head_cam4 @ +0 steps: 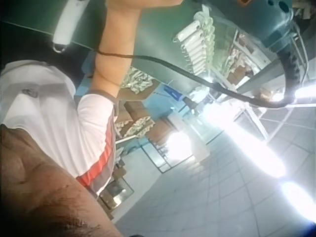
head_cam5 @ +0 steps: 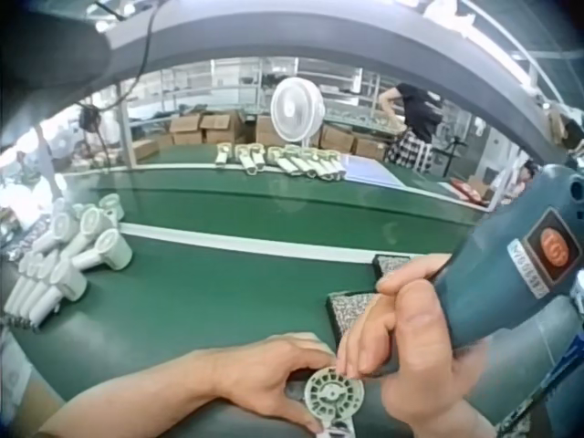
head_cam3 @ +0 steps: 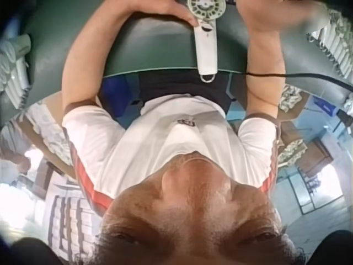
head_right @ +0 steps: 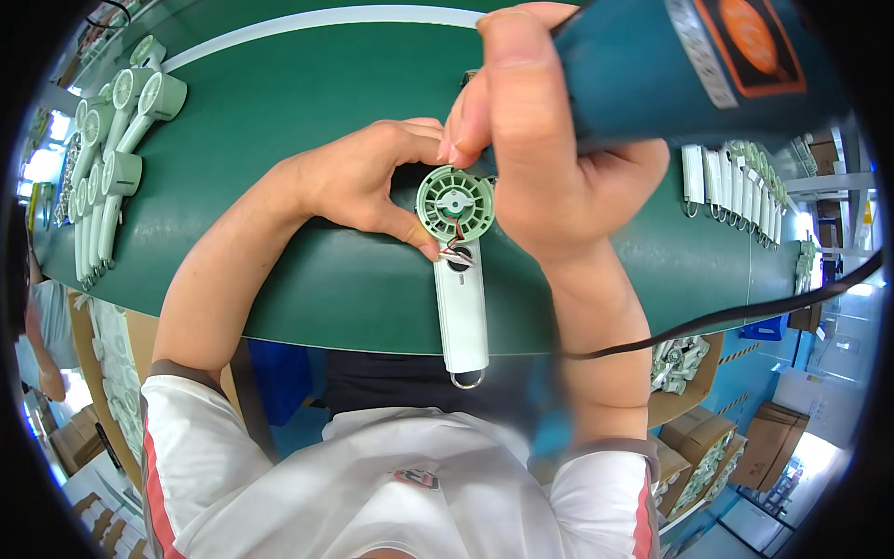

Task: Assembling handheld fans by attaching components and securing them with an electric screwdriver on a production line.

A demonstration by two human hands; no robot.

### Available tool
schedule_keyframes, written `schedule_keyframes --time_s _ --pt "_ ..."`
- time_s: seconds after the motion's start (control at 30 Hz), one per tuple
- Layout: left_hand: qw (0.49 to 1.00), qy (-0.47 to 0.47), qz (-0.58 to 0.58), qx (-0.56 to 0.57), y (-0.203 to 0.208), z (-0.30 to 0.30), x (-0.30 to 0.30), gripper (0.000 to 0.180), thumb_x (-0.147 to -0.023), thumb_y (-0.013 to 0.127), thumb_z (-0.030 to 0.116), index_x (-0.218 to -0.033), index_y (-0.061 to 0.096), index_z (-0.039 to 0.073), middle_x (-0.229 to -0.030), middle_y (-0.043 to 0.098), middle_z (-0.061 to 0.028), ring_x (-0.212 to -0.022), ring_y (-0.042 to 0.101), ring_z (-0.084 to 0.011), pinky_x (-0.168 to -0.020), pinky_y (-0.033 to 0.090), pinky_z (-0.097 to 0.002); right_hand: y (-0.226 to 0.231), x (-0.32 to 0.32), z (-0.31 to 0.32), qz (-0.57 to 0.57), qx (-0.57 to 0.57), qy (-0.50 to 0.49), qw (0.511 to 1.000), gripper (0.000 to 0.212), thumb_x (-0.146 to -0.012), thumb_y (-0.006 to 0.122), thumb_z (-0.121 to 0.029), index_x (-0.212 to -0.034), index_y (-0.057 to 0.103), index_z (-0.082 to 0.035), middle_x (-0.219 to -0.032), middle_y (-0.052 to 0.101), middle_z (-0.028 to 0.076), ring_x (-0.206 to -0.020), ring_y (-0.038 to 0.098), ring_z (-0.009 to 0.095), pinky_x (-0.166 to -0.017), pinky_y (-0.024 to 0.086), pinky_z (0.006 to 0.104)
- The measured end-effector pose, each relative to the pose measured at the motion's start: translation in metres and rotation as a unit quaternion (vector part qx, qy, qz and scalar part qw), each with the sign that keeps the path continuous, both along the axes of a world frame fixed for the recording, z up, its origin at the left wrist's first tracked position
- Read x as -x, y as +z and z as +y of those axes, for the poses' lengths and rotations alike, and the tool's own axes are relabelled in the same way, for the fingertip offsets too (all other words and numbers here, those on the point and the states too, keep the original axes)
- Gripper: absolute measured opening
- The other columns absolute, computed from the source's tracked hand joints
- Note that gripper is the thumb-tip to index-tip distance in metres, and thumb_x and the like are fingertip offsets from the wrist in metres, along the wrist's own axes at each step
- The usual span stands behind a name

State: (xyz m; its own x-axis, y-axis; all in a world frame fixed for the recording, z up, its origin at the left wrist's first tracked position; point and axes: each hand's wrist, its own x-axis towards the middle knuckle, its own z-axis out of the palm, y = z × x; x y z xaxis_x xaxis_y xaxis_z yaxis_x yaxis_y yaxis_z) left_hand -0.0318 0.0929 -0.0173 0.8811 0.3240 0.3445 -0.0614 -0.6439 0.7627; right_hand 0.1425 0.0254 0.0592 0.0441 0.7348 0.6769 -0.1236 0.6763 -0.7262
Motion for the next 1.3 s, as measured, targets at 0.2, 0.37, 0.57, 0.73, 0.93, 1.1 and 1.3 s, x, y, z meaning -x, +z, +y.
schedule_keyframes --time_s 0.2,0.37,0.57,0.73,0.93,1.1,1.3 --pt "0.998 0.019 0.051 0.028 0.004 -0.002 0.003 0.065 -0.064 0.097 0.037 -0.106 0.069 -0.004 -0.099 0.067 -0.0167 -0.096 0.061 -0.0332 -0.081 0.05 -0.0411 -0.01 0.008 0.012 -0.017 0.046 0.021 0.999 0.02 -0.105 0.056 -0.016 -0.101 0.059 0.003 -0.063 0.054 0.007 -0.05 0.053 0.016 -0.048 0.048 0.0341" --pt "0.999 0.017 0.011 0.033 -0.001 0.001 0.002 0.062 -0.064 0.097 0.039 -0.096 0.067 -0.005 -0.093 0.066 -0.0166 -0.09 0.059 -0.0333 -0.077 0.048 -0.0418 -0.008 0.015 0.014 -0.026 0.051 0.02 0.998 0.016 -0.105 0.057 -0.012 -0.1 0.061 0.002 -0.063 0.055 0.007 -0.049 0.053 0.015 -0.047 0.047 0.0329" --pt "0.999 0.014 0.03 0.028 0.003 0.001 0.001 0.064 -0.064 0.096 0.038 -0.102 0.068 -0.005 -0.093 0.067 -0.017 -0.092 0.06 -0.0341 -0.08 0.049 -0.0416 -0.013 0.009 0.016 -0.008 0.058 0.04 0.997 0.01 -0.103 0.059 -0.008 -0.1 0.061 0.001 -0.061 0.055 0.007 -0.048 0.052 0.016 -0.047 0.046 0.0325" --pt "0.997 0.011 0.01 0.074 -0.002 -0.001 0.003 0.067 -0.063 0.097 0.034 -0.113 0.07 -0.002 -0.102 0.07 -0.0156 -0.101 0.062 -0.0339 -0.091 0.051 -0.0408 -0.005 0.011 0.012 -0.079 0.052 0.007 0.995 0.021 -0.107 0.052 -0.019 -0.104 0.063 0.0 -0.062 0.052 0.004 -0.048 0.051 0.015 -0.046 0.045 0.0329" --pt "0.999 0.001 0.045 0.028 0.006 -0.001 -0.001 0.075 -0.062 0.099 0.027 -0.127 0.069 0.002 -0.118 0.072 -0.0119 -0.115 0.062 -0.029 -0.102 0.049 -0.0393 0.013 -0.046 0.016 0.066 0.004 -0.051 0.997 0.036 -0.109 0.044 -0.032 -0.114 0.061 -0.002 -0.064 0.046 0.003 -0.052 0.048 0.018 -0.049 0.046 0.0364" --pt "0.999 0.001 0.03 0.027 0.006 0.0 -0.001 0.075 -0.062 0.099 0.029 -0.125 0.07 0.001 -0.116 0.073 -0.0115 -0.112 0.064 -0.0274 -0.099 0.051 -0.0397 -0.015 -0.039 0.028 0.076 0.03 -0.1 0.992 0.024 -0.105 0.058 -0.018 -0.108 0.06 0.005 -0.064 0.056 0.008 -0.051 0.056 0.021 -0.051 0.051 0.0393" --pt "0.998 0.002 0.043 0.049 0.008 -0.001 -0.001 0.075 -0.064 0.097 0.033 -0.127 0.07 0.002 -0.117 0.071 -0.0151 -0.114 0.062 -0.0324 -0.102 0.049 -0.0419 -0.011 -0.017 0.026 0.106 0.121 -0.15 0.975 0.016 -0.104 0.061 -0.013 -0.1 0.061 0.002 -0.062 0.058 0.007 -0.047 0.056 0.016 -0.048 0.048 0.0295"
